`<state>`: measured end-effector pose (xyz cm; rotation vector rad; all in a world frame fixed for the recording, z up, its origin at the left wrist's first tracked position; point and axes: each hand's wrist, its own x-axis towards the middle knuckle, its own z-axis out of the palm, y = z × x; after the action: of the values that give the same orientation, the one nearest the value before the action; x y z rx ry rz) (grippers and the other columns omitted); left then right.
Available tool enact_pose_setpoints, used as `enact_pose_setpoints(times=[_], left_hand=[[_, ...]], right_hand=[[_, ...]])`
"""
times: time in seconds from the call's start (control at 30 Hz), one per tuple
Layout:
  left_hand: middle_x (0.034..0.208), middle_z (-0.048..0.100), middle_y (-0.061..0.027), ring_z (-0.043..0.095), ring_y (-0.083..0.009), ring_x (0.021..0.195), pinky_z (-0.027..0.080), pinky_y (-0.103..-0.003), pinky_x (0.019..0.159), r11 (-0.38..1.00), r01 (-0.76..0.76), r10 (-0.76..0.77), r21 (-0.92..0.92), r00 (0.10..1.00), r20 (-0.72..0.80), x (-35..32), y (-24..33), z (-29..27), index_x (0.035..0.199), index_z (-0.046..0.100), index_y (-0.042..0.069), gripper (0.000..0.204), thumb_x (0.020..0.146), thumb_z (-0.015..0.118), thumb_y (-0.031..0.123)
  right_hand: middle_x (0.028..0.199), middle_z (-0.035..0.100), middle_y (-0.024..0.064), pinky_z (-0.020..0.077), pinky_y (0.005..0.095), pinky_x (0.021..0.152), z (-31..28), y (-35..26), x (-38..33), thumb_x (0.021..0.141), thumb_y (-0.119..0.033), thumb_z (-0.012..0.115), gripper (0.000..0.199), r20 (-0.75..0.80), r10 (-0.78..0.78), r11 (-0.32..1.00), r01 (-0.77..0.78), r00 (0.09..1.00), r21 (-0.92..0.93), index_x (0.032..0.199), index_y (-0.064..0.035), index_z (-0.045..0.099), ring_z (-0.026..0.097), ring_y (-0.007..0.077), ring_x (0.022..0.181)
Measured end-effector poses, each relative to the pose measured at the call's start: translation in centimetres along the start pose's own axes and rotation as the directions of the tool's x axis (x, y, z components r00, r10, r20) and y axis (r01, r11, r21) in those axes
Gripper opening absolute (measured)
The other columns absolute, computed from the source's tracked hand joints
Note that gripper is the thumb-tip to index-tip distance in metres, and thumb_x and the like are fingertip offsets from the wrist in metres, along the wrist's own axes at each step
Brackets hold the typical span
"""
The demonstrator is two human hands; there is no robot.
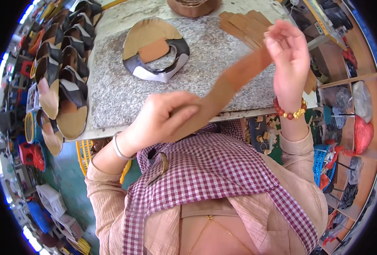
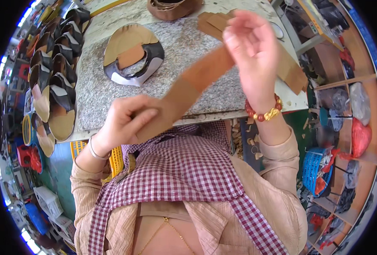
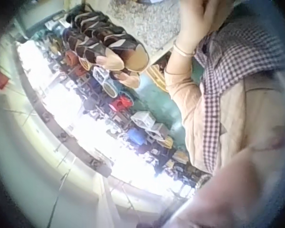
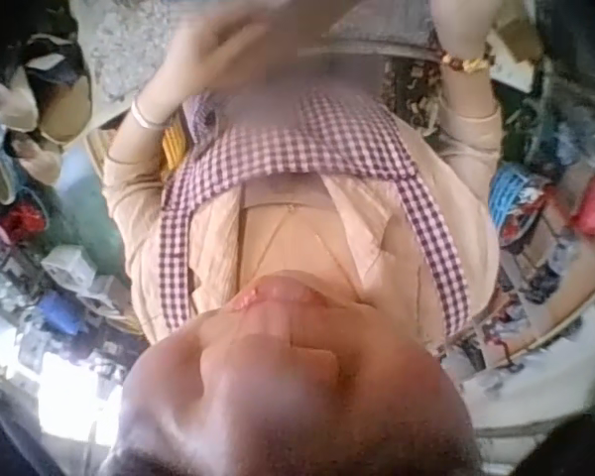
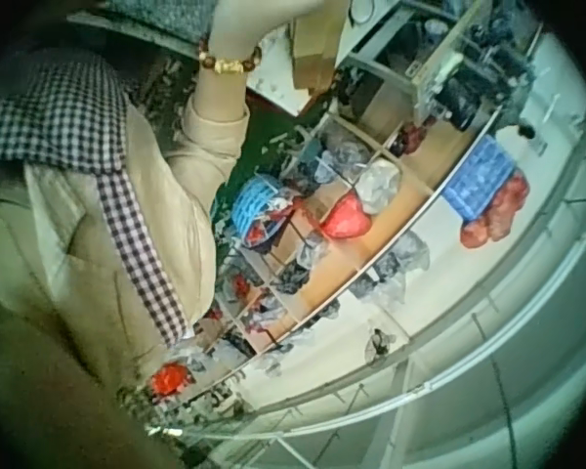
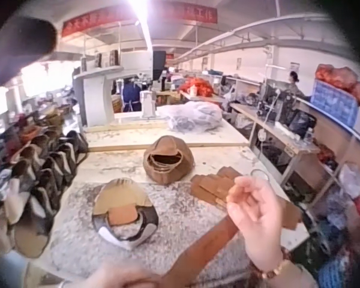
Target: Assembling sandal components by attaching straps and linings to the soles manually.
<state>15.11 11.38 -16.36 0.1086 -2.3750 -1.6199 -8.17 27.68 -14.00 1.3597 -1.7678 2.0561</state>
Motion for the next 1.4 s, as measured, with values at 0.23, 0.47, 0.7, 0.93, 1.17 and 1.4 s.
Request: enact_pose_setpoints(times=[0.23, 0.47, 0.7, 0.93, 1.17, 1.4], left_hand=[[0.075, 0.066, -0.0079, 0.055, -0.0109, 0.063, 0.045, -0.025, 0.058, 0.963, 0.103, -0.133, 0.25, 0.986, 0.105, -0.9, 1.1, -2.6, 0.098, 0.07, 0.002, 0.012, 0.087, 0.068, 0.006], [0.095, 0.068, -0.0072, 0.053, -0.0132, 0.06, 0.045, -0.027, 0.056, 0.885, -0.104, 0.17, 0.453, 0.98, -0.107, -0.1, -2.9, -7.4, 0.087, 0.067, -0.001, 0.009, 0.084, 0.069, 0.007], [0.094, 0.065, -0.0059, 0.049, -0.0128, 0.06, 0.042, -0.025, 0.055, 0.9, -0.026, 0.035, 0.434, 0.999, -0.012, 1.1, -5.0, -9.5, 0.076, 0.064, -0.002, 0.012, 0.083, 0.069, 0.006], [0.076, 0.059, -0.0023, 0.045, -0.0105, 0.058, 0.04, -0.023, 0.054, 0.933, 0.072, -0.046, 0.352, 0.996, -0.081, 1.3, -4.8, -9.6, 0.071, 0.062, 0.0, 0.015, 0.083, 0.07, 0.005], [0.073, 0.057, -0.0006, 0.044, -0.0085, 0.058, 0.038, -0.021, 0.054, 0.937, 0.133, -0.103, 0.323, 0.989, -0.107, 1.2, -5.3, -9.7, 0.07, 0.062, 0.001, 0.016, 0.083, 0.07, 0.004], [0.083, 0.063, -0.0012, 0.044, -0.0077, 0.06, 0.037, -0.02, 0.055, 0.922, 0.17, -0.148, 0.347, 0.985, -0.091, 1.2, -5.5, -9.8, 0.071, 0.062, 0.001, 0.017, 0.085, 0.071, 0.003]], right_hand=[[0.112, 0.068, 0.0071, 0.0496, 0.0213, 0.076, 6.9, -0.9, -3.1, 0.088, -0.011, 0.071, 0.024, 0.829, 0.215, 0.975, -0.167, 0.516, -0.149, 0.112, -0.0066, 0.068, 0.064, 0.0111, 0.09], [0.1, 0.071, 0.0042, 0.0422, 0.0234, 0.058, 9.1, 2.5, -2.4, 0.084, -0.011, 0.074, 0.011, 0.629, -0.043, 0.978, 0.161, 0.776, -0.131, 0.082, -0.0029, 0.067, 0.052, 0.0104, 0.062], [0.085, 0.066, 0.0019, 0.0401, 0.0248, 0.055, 11.1, 4.7, -2.2, 0.084, -0.01, 0.073, 0.017, 0.669, 0.016, 0.975, 0.137, 0.743, -0.175, 0.075, -0.0021, 0.062, 0.048, 0.0111, 0.058], [0.074, 0.063, 0.0066, 0.0458, 0.0332, 0.061, 11.5, 3.6, -1.6, 0.081, -0.016, 0.073, 0.021, 0.636, 0.185, 0.946, 0.04, 0.749, -0.322, 0.07, -0.001, 0.063, 0.054, 0.0207, 0.058], [0.072, 0.063, 0.0061, 0.0455, 0.0331, 0.059, 11.6, 3.8, -1.8, 0.08, -0.017, 0.074, 0.023, 0.628, 0.19, 0.946, 0.032, 0.755, -0.324, 0.068, -0.0012, 0.062, 0.053, 0.0209, 0.056], [0.072, 0.063, 0.0048, 0.0449, 0.0339, 0.063, 11.8, 3.9, -2.1, 0.08, -0.017, 0.073, 0.022, 0.621, 0.191, 0.935, 0.051, 0.76, -0.35, 0.067, -0.0029, 0.061, 0.052, 0.0203, 0.055]])
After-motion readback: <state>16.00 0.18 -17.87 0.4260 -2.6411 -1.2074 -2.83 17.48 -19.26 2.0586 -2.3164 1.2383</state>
